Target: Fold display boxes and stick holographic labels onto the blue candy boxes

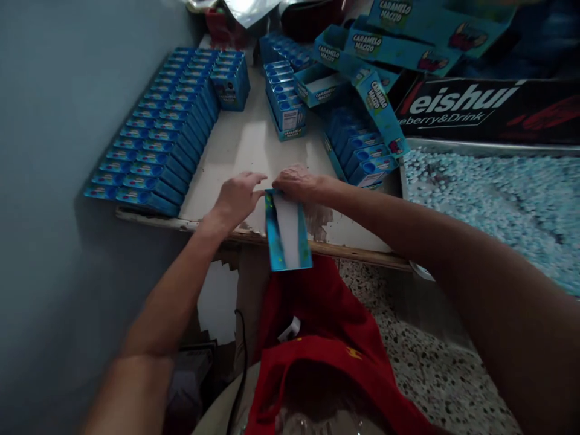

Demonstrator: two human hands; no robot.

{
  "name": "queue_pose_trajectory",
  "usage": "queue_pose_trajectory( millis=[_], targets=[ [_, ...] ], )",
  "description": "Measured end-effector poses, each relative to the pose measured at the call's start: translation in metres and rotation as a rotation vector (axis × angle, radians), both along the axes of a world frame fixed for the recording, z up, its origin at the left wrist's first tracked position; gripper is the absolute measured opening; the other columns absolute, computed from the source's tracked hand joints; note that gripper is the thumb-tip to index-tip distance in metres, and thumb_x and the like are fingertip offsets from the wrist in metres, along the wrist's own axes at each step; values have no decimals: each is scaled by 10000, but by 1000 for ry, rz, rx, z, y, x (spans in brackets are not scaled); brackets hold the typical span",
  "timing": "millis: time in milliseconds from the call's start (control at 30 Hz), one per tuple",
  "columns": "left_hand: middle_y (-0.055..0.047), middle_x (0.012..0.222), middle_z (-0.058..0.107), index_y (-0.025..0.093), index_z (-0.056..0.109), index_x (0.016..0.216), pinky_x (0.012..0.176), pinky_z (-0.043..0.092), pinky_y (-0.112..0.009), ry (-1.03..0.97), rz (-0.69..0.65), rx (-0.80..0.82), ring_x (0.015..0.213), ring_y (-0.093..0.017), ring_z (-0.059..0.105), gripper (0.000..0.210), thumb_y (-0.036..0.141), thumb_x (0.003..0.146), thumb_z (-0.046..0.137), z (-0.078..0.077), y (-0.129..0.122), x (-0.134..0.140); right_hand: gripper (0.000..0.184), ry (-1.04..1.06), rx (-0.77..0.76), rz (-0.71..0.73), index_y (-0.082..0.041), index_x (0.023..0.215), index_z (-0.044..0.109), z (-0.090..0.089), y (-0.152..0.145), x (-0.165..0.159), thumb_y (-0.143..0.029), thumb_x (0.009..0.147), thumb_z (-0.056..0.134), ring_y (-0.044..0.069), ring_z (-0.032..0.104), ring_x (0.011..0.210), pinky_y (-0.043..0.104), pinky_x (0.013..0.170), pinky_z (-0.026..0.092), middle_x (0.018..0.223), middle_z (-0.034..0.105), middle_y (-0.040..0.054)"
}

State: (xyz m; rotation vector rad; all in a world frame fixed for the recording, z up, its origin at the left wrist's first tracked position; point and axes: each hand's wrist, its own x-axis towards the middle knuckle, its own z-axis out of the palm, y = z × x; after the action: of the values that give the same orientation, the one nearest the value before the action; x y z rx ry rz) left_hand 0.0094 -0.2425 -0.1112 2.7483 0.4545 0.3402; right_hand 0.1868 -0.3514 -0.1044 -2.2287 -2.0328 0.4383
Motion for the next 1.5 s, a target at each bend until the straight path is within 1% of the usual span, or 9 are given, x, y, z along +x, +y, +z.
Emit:
queue_pose_trajectory(
  millis=[100, 200, 333, 467, 667, 867, 1100, 1300, 1500],
  targets=[
    [-79, 1286, 689, 272, 733, 1213, 1139, 448, -428, 87, -339, 45, 1307, -289, 590, 310, 352, 914, 753, 19, -13, -28, 222, -134, -43, 245, -193, 951, 770, 7, 9, 5, -83, 934, 577, 219, 680, 1039, 333, 909, 432, 1041, 780, 84],
    [-93, 1274, 677, 264, 709, 1242, 1157, 424, -443, 145, -502, 100, 1295, -289, 578, 322, 395, 948, 717, 9, -32, -31, 221, -178, -32, 314, -124, 909, 760, 14, 26, 1, -51, 926, 552, 167, 671, 1002, 321, 928, 425, 953, 765, 74],
    [-111, 1036, 687, 219, 729, 1029, 960, 492, -417, 109, -426, 149, 1063, -287, 625, 167, 360, 996, 645, -25, -52, -15, 213, -142, -13, 287, -154, 1025, 753, 28, 31, -14, -58, 897, 611, 193, 640, 1078, 315, 964, 427, 1072, 754, 70],
    [-111, 1033, 691, 222, 711, 976, 887, 463, -422, 92, -271, 151, 1038, -304, 620, 77, 293, 964, 685, -38, -67, -4, 356, -97, 167, 23, -186, 1242, 664, 38, -32, -36, -51, 949, 512, 251, 581, 1156, 344, 959, 440, 1256, 678, 99],
    [-149, 1061, 691, 191, 677, 1038, 824, 440, -431, 112, -107, 232, 1063, -342, 609, 182, 350, 958, 709, -33, -80, 5, 251, -144, 118, -300, -151, 1127, 658, -6, -138, -66, -170, 1048, 421, 306, 541, 1113, 378, 950, 428, 1194, 637, 167],
    [-100, 1004, 699, 221, 671, 944, 753, 428, -379, 145, -266, 223, 1006, -303, 630, 217, 388, 895, 800, -32, -54, 8, 299, -184, 125, -269, -170, 1172, 643, -34, -128, -65, -319, 1108, 392, 305, 547, 1159, 386, 991, 396, 1201, 666, 152],
    [-105, 904, 698, 233, 677, 802, 709, 399, -366, 88, -94, 257, 931, -288, 641, 347, 546, 955, 681, -36, -46, -2, 354, -129, 28, -221, -179, 1172, 628, -30, -116, -55, -425, 1119, 380, 288, 621, 1139, 349, 876, 425, 1164, 708, 150],
    [-65, 842, 714, 238, 678, 766, 660, 391, -331, 170, -186, 248, 861, -242, 675, 380, 574, 942, 693, -36, -41, -6, 308, -111, 36, -115, -202, 1204, 614, -26, -122, -48, -403, 1113, 399, 288, 610, 1192, 358, 936, 444, 1222, 694, 138],
    [-56, 808, 725, 248, 663, 679, 606, 347, -323, 137, -86, 224, 849, -243, 689, 408, 589, 877, 770, -50, -38, -3, 250, -82, -3, -43, -193, 1190, 609, -17, -117, -43, -291, 1100, 397, 277, 644, 1142, 363, 890, 471, 1191, 706, 116]
  ],
)
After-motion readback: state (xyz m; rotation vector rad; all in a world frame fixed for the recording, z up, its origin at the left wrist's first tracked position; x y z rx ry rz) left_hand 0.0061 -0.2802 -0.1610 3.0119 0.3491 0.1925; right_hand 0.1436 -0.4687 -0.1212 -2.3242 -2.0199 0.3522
